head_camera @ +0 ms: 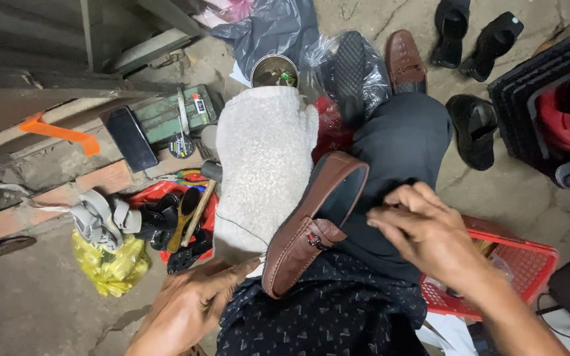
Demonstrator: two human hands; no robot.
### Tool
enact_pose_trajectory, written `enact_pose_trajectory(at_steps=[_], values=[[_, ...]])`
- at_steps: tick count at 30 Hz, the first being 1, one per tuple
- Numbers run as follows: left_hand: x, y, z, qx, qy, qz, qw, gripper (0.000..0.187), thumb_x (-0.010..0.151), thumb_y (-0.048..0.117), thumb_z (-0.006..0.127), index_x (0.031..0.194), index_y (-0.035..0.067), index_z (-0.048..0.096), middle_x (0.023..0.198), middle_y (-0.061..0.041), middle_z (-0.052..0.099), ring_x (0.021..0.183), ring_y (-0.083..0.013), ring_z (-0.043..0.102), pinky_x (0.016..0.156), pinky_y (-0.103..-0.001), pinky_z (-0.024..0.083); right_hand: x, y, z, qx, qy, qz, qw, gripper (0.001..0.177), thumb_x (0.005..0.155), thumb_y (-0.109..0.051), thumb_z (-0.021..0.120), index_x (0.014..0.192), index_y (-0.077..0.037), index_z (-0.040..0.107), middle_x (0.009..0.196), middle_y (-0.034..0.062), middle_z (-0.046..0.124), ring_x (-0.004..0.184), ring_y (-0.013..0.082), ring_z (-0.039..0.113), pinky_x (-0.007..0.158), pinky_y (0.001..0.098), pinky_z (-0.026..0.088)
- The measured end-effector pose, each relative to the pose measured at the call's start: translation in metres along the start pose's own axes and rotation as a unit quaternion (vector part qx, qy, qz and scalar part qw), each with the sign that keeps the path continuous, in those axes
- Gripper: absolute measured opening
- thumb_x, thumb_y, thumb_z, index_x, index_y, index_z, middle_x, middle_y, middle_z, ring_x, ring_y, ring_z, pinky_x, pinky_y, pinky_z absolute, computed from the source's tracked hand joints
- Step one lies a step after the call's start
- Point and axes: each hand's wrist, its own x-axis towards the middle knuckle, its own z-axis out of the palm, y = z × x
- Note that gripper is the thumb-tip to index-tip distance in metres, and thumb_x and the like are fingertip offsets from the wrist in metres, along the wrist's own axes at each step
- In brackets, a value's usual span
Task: Hand-sewing a rubber sole onto a leather loafer using a needle and heavy thread.
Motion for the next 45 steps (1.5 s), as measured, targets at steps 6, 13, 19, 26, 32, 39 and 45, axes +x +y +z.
enact_pose_trajectory(at_steps=[6,13,19,26,32,39,45], values=[[0.0,0.005,-0.001,0.009,0.045,0.042,0.998,0.058,0.092,0.01,0.047,0.14,0.036,0.065,0.124,0.001,0.076,0.105,-0.0221,0.073,0.076,-0.041,0.056,0.015,-0.011,-0.053,0.434,-0.078,0.099,0.892,0.017,0.09,-0.013,0.069,0.097,-0.003,0.081,0.121,0.0134,0.077,0.107,0.0197,0.075,0.099,0.034,0.056],[-0.003,0.006,0.0,-0.037,0.051,-0.003,0.998,0.046,0.098,0.021,0.05,0.136,0.038,0.069,0.126,0.004,0.075,0.054,-0.0203,0.065,0.054,-0.04,0.053,0.043,-0.019,-0.027,0.542,-0.118,0.093,0.827,0.022,0.096,-0.013,0.064,0.107,0.0,0.077,0.099,0.0123,0.084,0.09,0.0181,0.081,0.086,0.0286,0.068],[0.003,-0.013,0.007,-0.08,0.029,-0.056,0.995,0.033,0.094,0.026,0.064,0.123,0.034,0.08,0.096,0.009,0.078,0.035,-0.0111,0.037,0.043,-0.031,0.038,0.069,-0.003,0.039,0.463,-0.313,0.118,0.821,0.032,0.098,-0.017,0.058,0.12,-0.007,0.078,0.119,0.0011,0.081,0.104,0.0101,0.074,0.09,0.0263,0.058],[0.028,-0.018,-0.013,-0.314,-0.084,0.103,0.94,0.033,0.099,0.024,0.058,0.127,0.012,0.072,0.134,-0.01,0.072,0.123,-0.0275,0.072,0.103,-0.042,0.063,0.089,0.003,0.044,0.548,-0.431,-0.091,0.711,0.044,0.104,-0.033,0.051,0.129,0.0,0.067,0.129,0.0112,0.073,0.115,0.0196,0.071,0.102,0.0329,0.057],[0.018,0.007,-0.027,-0.152,-0.01,0.106,0.983,0.029,0.095,0.02,0.066,0.122,0.017,0.077,0.124,-0.001,0.079,0.112,-0.018,0.079,0.097,-0.031,0.061,0.082,-0.002,0.045,0.509,-0.421,-0.083,0.746,0.04,0.104,-0.033,0.051,0.124,-0.003,0.07,0.125,0.0067,0.075,0.11,0.0157,0.071,0.096,0.0307,0.058],[0.016,0.007,-0.03,-0.095,-0.026,0.039,0.994,0.032,0.094,0.019,0.065,0.122,0.023,0.079,0.126,0.001,0.079,0.113,-0.0194,0.078,0.098,-0.035,0.06,0.081,-0.009,0.07,0.541,-0.461,-0.004,0.703,0.031,0.102,-0.015,0.055,0.127,-0.003,0.07,0.131,0.0071,0.073,0.118,0.0177,0.07,0.107,0.0305,0.055],[0.014,0.009,-0.022,-0.149,-0.052,-0.024,0.987,0.051,0.092,0.002,0.051,0.127,0.028,0.078,0.109,0.004,0.087,0.084,-0.0105,0.08,0.073,-0.027,0.06,0.058,-0.003,0.089,0.504,-0.46,0.048,0.73,0.038,0.099,-0.029,0.06,0.127,-0.005,0.069,0.131,0.0018,0.072,0.115,0.0128,0.067,0.105,0.0274,0.053]])
